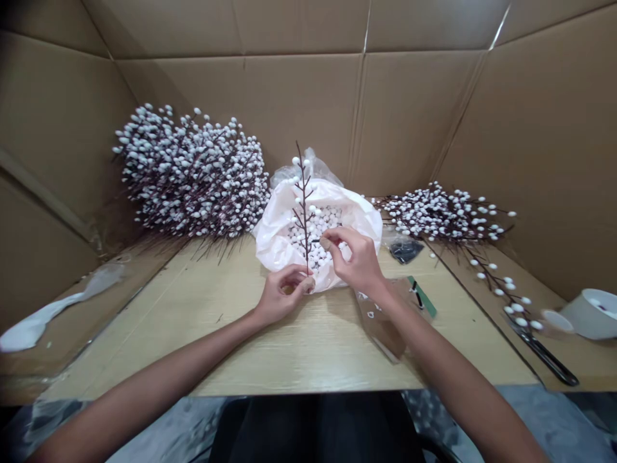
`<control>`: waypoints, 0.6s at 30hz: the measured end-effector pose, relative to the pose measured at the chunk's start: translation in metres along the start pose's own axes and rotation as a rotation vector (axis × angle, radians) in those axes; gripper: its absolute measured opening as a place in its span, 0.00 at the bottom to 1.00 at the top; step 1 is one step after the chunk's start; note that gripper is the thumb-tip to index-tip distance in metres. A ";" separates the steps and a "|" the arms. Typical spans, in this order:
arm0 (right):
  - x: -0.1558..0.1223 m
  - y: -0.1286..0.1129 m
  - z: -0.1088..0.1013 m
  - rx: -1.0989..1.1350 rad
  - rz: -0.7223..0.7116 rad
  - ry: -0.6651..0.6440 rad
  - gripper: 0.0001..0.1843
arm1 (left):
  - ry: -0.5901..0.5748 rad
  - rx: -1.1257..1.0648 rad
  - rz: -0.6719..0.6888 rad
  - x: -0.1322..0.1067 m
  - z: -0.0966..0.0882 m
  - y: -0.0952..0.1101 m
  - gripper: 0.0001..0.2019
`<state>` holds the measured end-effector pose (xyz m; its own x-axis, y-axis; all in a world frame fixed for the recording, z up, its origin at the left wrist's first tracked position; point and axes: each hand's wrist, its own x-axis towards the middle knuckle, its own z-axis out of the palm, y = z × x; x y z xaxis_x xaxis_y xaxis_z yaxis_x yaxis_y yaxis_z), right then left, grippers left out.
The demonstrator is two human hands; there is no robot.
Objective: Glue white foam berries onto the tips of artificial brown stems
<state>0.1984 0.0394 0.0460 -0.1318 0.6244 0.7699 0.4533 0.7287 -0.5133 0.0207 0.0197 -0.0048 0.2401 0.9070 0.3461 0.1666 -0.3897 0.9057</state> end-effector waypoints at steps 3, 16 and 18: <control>-0.001 0.000 0.000 -0.009 -0.003 0.013 0.04 | -0.003 -0.004 -0.001 0.000 0.000 0.000 0.10; 0.009 0.003 -0.012 0.414 0.141 0.157 0.02 | -0.019 0.000 0.010 -0.001 -0.002 0.000 0.11; 0.013 0.006 -0.016 0.452 0.154 0.249 0.03 | -0.027 -0.001 0.017 -0.001 -0.003 0.000 0.11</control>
<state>0.2130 0.0472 0.0592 0.1441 0.6879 0.7113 0.0195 0.7167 -0.6971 0.0175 0.0187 -0.0043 0.2690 0.8956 0.3543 0.1612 -0.4045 0.9002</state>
